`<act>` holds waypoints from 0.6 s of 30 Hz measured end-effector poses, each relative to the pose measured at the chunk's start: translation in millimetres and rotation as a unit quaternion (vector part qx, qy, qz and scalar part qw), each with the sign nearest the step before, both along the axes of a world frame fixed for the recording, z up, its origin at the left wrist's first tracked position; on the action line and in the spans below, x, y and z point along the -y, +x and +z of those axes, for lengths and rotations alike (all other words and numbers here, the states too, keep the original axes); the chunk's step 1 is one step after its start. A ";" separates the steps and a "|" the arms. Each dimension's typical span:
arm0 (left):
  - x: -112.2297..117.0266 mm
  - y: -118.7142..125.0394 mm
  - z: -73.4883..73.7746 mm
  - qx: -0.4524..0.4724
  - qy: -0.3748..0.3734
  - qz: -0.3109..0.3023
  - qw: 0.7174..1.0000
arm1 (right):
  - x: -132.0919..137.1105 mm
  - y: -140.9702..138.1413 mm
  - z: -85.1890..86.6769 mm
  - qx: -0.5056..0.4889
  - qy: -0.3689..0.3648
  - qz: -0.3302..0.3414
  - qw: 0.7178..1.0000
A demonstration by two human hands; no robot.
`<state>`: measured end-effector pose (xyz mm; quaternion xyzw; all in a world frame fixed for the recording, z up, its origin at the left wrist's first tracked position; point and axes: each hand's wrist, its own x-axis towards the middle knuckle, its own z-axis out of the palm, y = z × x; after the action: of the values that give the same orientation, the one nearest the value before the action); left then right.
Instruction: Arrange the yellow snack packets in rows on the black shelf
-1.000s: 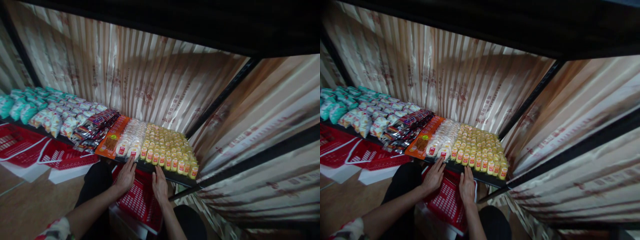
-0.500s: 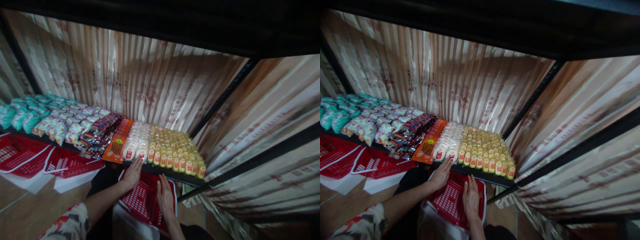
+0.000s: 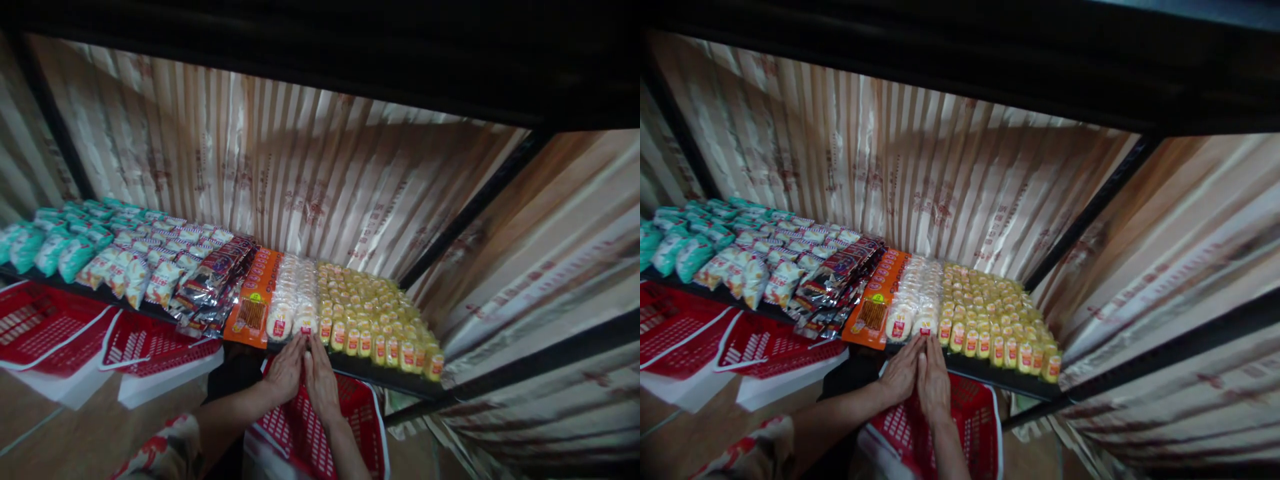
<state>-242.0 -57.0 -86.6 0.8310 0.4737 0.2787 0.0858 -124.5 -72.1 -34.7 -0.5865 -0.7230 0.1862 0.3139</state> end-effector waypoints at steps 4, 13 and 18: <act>-3.7 -0.7 0.4 0.023 -0.004 -0.011 1.000 | -14.0 -15.3 1.3 -0.009 -0.007 -0.003 1.000; 5.4 -8.5 16.8 0.057 0.010 -0.064 0.996 | -9.5 -26.8 -3.2 -0.033 0.025 -0.064 0.997; 14.5 -36.6 32.9 0.065 -0.041 -0.079 0.994 | 2.2 -51.3 -1.7 -0.050 0.050 -0.111 0.991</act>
<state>-278.6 -71.5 -53.7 0.8419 0.4108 0.3046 0.1720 -175.8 -74.3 -36.4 -0.6367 -0.6452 0.1435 0.3972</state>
